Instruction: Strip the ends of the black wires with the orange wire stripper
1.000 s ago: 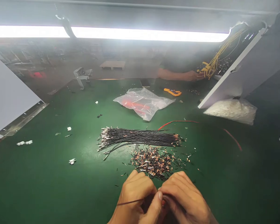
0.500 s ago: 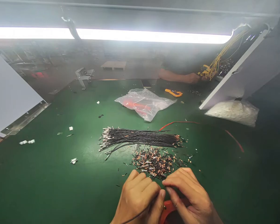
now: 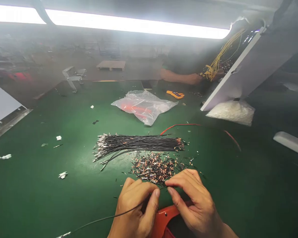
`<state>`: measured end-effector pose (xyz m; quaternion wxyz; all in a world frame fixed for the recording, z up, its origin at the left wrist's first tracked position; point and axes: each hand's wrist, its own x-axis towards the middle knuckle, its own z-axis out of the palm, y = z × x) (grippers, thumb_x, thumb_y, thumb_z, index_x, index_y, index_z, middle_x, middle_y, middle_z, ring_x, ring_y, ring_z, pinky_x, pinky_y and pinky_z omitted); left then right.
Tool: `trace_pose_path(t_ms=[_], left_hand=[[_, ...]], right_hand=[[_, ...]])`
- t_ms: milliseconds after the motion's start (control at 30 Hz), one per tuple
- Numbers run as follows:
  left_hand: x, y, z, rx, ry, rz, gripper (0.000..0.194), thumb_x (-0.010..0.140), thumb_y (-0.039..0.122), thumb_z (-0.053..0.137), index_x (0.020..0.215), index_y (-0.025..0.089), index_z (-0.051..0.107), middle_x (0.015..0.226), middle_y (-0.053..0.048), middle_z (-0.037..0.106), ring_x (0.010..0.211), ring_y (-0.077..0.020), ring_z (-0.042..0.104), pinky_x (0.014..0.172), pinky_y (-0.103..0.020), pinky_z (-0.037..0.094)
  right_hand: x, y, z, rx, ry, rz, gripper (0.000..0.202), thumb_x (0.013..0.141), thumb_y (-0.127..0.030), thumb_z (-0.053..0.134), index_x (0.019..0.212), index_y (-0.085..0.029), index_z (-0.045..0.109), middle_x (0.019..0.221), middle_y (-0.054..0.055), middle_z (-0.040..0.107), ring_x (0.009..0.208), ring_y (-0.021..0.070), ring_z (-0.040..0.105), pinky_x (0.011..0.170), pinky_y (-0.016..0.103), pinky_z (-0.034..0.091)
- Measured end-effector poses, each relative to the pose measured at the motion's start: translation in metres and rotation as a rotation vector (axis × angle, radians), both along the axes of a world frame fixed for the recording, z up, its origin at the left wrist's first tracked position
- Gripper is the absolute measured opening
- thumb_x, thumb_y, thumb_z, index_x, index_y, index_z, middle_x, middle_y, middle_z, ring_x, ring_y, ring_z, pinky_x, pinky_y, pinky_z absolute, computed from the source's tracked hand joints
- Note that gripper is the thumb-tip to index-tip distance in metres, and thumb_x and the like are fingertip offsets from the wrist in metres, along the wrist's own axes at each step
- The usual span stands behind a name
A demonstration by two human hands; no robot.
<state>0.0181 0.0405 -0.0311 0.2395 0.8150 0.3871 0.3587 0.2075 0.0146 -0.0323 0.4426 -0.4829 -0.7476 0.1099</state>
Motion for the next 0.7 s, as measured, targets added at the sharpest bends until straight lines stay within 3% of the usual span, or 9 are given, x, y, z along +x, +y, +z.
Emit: trace_pose_path(t_ms=[233, 433, 700], left_hand=[[0.0012, 0.0017, 0.0029, -0.022, -0.025, -0.003, 0.014, 0.095, 0.018, 0.055, 0.085, 0.023, 0.063, 0.061, 0.006, 0.064, 0.058, -0.0125, 0.053, 0.06, -0.028, 0.042], [0.0005, 0.0015, -0.0001, 0.007, -0.063, -0.026, 0.017, 0.093, 0.016, 0.059, 0.105, 0.023, 0.068, 0.062, 0.005, 0.064, 0.058, -0.0125, 0.054, 0.06, -0.028, 0.042], [0.0012, 0.0027, -0.0004, 0.003, -0.064, -0.014, 0.016, 0.092, 0.014, 0.059, 0.101, 0.022, 0.07, 0.062, 0.004, 0.064, 0.057, -0.0127, 0.054, 0.059, -0.027, 0.044]], right_hand=[[-0.0007, 0.0006, 0.0036, 0.015, 0.009, -0.024, 0.019, 0.089, -0.002, 0.055, 0.095, -0.018, 0.061, 0.077, 0.0, 0.067, 0.071, 0.0161, 0.061, 0.075, 0.035, 0.04], [-0.0008, 0.0016, 0.0045, 0.013, -0.002, -0.048, 0.018, 0.088, -0.001, 0.055, 0.095, -0.017, 0.061, 0.08, 0.001, 0.069, 0.074, 0.0161, 0.061, 0.078, 0.036, 0.04], [-0.0012, 0.0012, 0.0055, 0.032, -0.02, -0.06, 0.02, 0.088, 0.0, 0.054, 0.099, -0.016, 0.06, 0.084, 0.001, 0.07, 0.077, 0.0162, 0.062, 0.081, 0.036, 0.038]])
